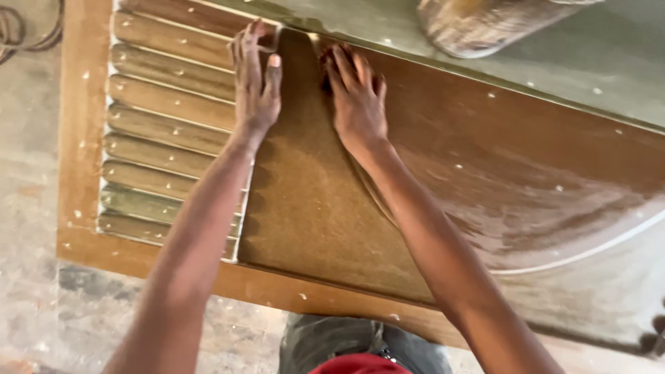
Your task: The person applies a liquid coating to a wooden door using a cloth, dipping the cloth into a metal bucket and wiping it over the decorative carved panels.
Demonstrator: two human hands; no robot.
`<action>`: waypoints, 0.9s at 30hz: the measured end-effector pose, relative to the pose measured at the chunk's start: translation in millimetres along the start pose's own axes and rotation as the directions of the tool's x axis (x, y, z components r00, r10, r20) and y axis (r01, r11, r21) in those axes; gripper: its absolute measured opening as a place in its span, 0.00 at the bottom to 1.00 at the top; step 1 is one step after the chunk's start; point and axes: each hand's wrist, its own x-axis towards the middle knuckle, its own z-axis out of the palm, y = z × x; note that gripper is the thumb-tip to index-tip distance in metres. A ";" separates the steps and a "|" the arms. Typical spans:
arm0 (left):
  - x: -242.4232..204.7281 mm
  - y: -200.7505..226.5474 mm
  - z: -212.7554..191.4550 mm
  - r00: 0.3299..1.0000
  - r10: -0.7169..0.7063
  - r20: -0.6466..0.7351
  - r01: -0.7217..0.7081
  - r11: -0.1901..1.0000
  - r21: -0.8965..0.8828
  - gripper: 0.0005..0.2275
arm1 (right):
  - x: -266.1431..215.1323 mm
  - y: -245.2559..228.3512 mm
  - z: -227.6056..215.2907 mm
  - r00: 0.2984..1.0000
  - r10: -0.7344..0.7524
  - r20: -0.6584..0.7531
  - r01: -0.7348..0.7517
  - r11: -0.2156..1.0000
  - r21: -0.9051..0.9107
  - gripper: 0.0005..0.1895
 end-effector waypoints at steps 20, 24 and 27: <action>71.0 245.0 206.4 0.987 -0.158 -0.032 0.120 0.851 -0.511 0.57 | -226.2 220.2 -89.7 0.616 0.769 -0.171 0.099 0.140 0.985 0.39; 90.5 226.9 192.4 0.997 -0.076 -0.016 0.053 0.812 -0.581 0.57 | -213.3 227.4 -90.6 0.564 0.799 -0.208 0.101 0.183 0.978 0.39; 117.5 205.5 182.1 0.999 0.044 -0.002 -0.039 0.864 -0.501 0.59 | -200.2 235.1 -91.4 0.663 0.636 -0.394 0.114 0.434 0.894 0.41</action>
